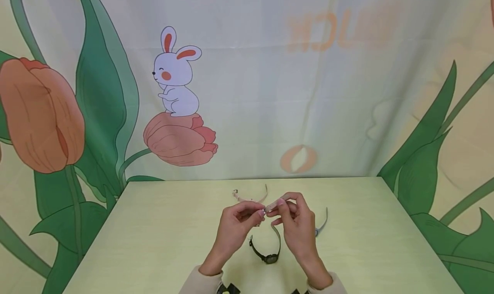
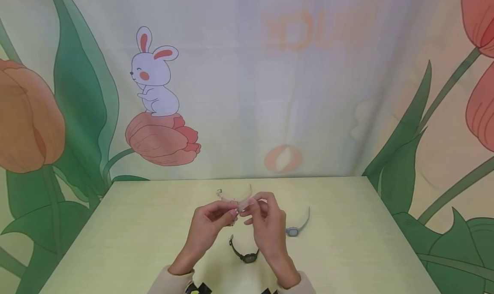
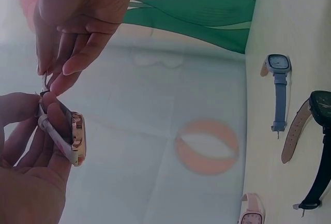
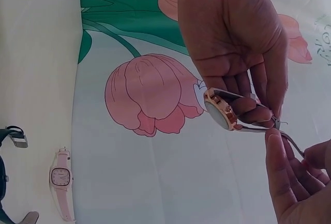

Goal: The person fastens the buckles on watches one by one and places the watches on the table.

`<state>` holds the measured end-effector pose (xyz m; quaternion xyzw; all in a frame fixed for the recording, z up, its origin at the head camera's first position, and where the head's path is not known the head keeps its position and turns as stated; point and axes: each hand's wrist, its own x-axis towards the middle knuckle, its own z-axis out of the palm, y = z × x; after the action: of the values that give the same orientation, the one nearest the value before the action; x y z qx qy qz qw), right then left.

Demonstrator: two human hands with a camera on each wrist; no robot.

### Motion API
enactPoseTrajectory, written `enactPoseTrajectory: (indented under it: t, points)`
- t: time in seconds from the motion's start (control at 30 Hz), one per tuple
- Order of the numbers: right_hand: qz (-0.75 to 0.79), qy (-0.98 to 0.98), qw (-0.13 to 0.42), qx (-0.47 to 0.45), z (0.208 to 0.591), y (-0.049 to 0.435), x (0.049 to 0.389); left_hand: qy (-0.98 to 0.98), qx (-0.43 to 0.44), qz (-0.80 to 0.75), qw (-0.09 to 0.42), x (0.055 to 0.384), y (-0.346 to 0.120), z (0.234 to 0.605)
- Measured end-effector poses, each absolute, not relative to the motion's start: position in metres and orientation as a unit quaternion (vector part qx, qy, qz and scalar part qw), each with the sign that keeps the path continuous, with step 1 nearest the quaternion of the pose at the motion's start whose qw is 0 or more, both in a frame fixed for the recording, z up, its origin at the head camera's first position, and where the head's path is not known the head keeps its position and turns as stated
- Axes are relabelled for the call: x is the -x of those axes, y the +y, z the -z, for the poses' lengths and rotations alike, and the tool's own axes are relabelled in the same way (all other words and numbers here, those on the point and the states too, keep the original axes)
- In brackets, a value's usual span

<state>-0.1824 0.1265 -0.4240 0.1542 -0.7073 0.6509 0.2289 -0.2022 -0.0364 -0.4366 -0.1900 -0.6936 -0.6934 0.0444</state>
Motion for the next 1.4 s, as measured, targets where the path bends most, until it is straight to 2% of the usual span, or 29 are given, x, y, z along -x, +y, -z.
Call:
enactPoseTrajectory:
  t: [1.07,1.4]
  points:
    - [-0.605,-0.743,0.241,-0.155,0.427,0.1259,0.1776,-0.695,0.18,0.695,0.046,0.2007,-0.0363,0.4354]
    - [-0.549,-0.766,0.26,-0.21,0.4302,0.1301,0.1795,-0.684,0.182,0.705,0.047,0.2021,-0.0382,0.4374]
